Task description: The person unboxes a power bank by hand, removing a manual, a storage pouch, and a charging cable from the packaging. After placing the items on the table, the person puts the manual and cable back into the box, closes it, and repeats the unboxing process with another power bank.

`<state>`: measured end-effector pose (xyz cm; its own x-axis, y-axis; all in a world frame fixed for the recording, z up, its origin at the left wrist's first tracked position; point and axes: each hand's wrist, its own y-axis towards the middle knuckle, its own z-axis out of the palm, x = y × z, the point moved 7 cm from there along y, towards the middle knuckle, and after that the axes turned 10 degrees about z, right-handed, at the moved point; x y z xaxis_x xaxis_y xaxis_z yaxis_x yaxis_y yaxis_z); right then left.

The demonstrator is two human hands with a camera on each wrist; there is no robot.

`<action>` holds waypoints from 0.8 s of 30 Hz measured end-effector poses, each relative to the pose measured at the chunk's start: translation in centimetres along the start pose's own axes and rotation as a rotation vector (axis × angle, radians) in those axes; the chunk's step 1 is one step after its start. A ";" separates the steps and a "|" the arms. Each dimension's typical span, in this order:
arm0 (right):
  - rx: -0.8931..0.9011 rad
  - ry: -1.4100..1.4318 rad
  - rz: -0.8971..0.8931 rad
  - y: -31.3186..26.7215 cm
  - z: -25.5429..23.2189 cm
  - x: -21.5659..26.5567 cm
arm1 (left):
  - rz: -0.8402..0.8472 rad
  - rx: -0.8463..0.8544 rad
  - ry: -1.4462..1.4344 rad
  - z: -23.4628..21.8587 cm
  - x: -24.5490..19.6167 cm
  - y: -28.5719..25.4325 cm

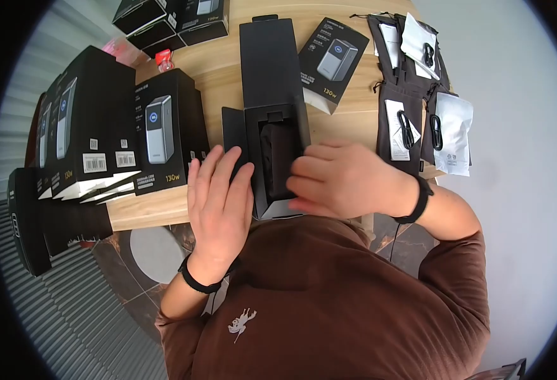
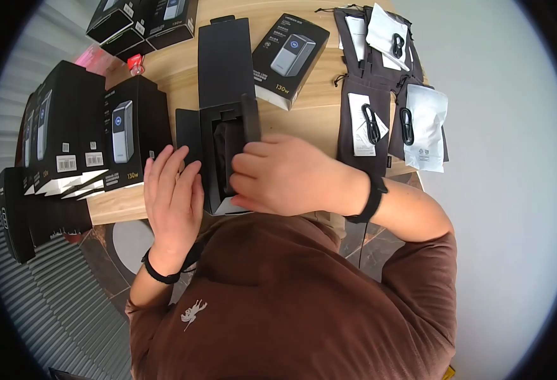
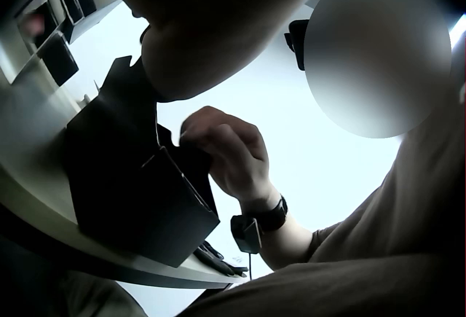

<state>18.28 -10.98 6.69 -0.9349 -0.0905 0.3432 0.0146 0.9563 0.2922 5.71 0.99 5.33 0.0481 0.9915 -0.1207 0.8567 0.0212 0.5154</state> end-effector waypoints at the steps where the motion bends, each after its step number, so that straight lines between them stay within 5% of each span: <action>1: -0.014 -0.019 0.032 -0.6 -0.8 -0.3 | 0.004 0.007 0.031 -0.2 -0.1 0.0; 12: -0.083 0.100 0.347 -5.1 1.8 -4.7 | -0.045 0.117 -0.202 3.7 0.6 -1.2; 15: -0.023 0.080 0.337 -5.0 2.0 -4.5 | 0.007 0.085 -0.267 2.4 -0.1 -0.1; 20: -0.097 0.193 0.303 -2.6 0.9 -4.4 | 0.026 0.311 -0.431 2.3 -2.4 -0.4; 24: -0.096 0.139 0.272 0.1 1.4 -4.9 | 0.249 0.275 -0.464 2.6 -2.3 -1.7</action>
<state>22.30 -10.05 3.78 -0.8347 0.1209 0.5373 0.2969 0.9205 0.2540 5.53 -1.62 2.50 0.4309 0.8014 -0.4148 0.8895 -0.2998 0.3449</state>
